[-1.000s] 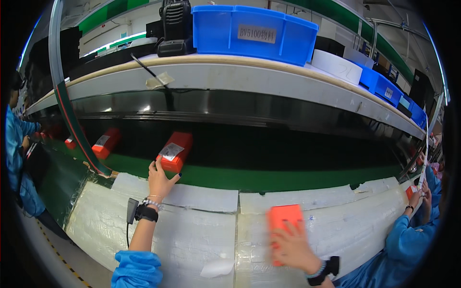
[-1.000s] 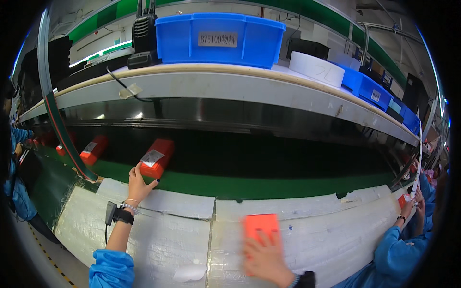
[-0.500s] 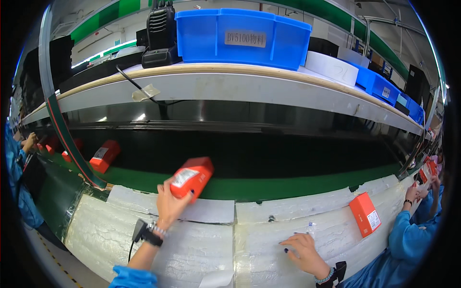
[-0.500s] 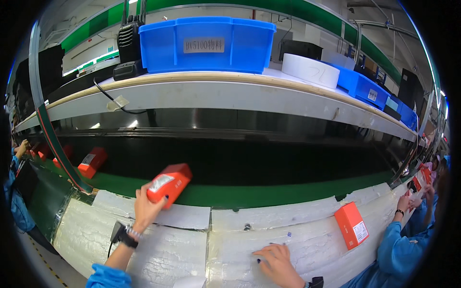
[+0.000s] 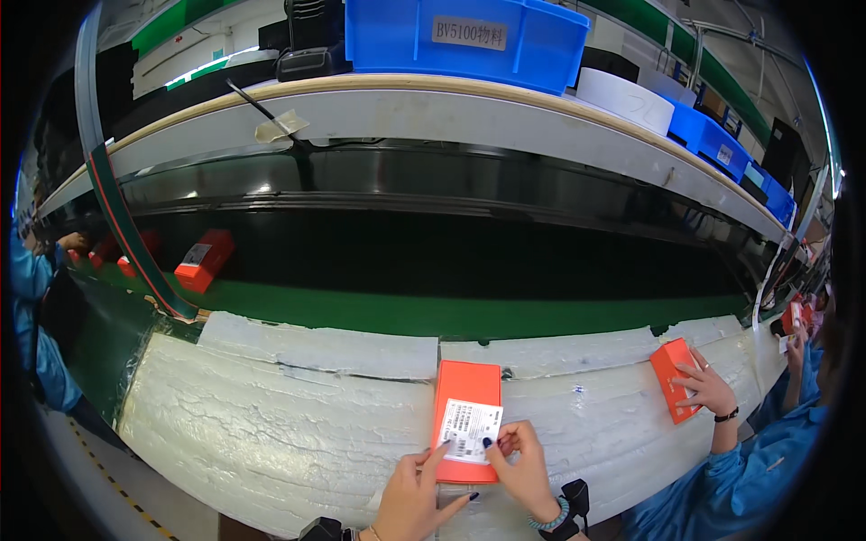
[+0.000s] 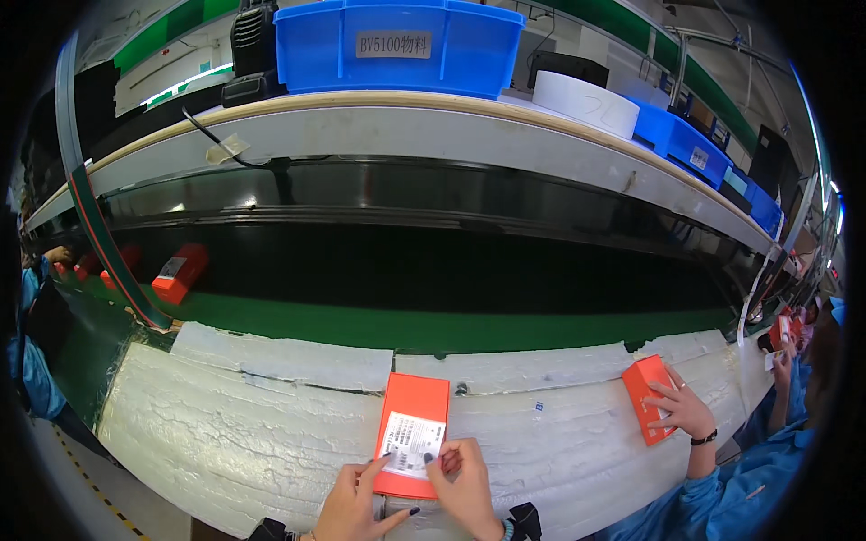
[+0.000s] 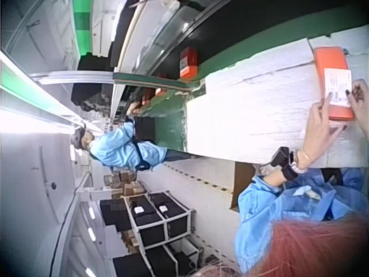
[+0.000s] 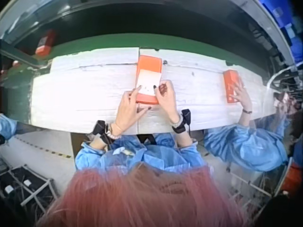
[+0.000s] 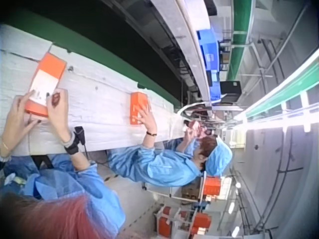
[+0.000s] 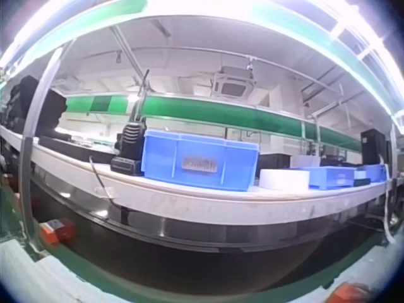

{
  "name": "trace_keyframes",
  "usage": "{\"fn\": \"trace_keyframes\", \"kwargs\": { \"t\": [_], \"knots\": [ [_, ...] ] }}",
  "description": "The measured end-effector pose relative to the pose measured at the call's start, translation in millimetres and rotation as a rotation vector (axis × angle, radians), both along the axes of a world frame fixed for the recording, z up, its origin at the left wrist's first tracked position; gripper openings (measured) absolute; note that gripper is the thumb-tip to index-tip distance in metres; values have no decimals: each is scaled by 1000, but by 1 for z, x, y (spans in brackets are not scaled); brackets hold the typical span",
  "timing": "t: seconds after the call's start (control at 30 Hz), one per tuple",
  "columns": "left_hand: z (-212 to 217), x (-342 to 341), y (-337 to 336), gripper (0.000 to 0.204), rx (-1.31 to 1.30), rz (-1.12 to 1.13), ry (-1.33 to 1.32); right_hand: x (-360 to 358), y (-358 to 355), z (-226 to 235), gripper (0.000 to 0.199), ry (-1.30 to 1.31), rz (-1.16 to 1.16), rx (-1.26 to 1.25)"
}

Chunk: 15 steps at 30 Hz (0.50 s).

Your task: Applying stickers or shipping labels onto red product boxes on an assembly line conveyor belt.

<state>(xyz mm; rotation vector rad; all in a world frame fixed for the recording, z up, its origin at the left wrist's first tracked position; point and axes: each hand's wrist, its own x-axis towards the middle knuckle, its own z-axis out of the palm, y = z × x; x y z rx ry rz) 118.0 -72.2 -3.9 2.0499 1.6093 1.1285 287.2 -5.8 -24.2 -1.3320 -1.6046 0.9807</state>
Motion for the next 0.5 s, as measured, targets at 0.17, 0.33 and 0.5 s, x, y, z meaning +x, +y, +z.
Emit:
{"fn": "trace_keyframes", "kwargs": {
  "t": [0.17,0.33,0.5],
  "knots": [
    [9,-13,6,50,18,-78,-176,12,-5,28,13,480,85,-46],
    [27,-26,12,14,58,-240,-227,24,-11,46,23,320,461,-119],
    [29,-23,8,11,-41,-324,-345,10,-15,47,27,231,377,-94]
  ]
}}
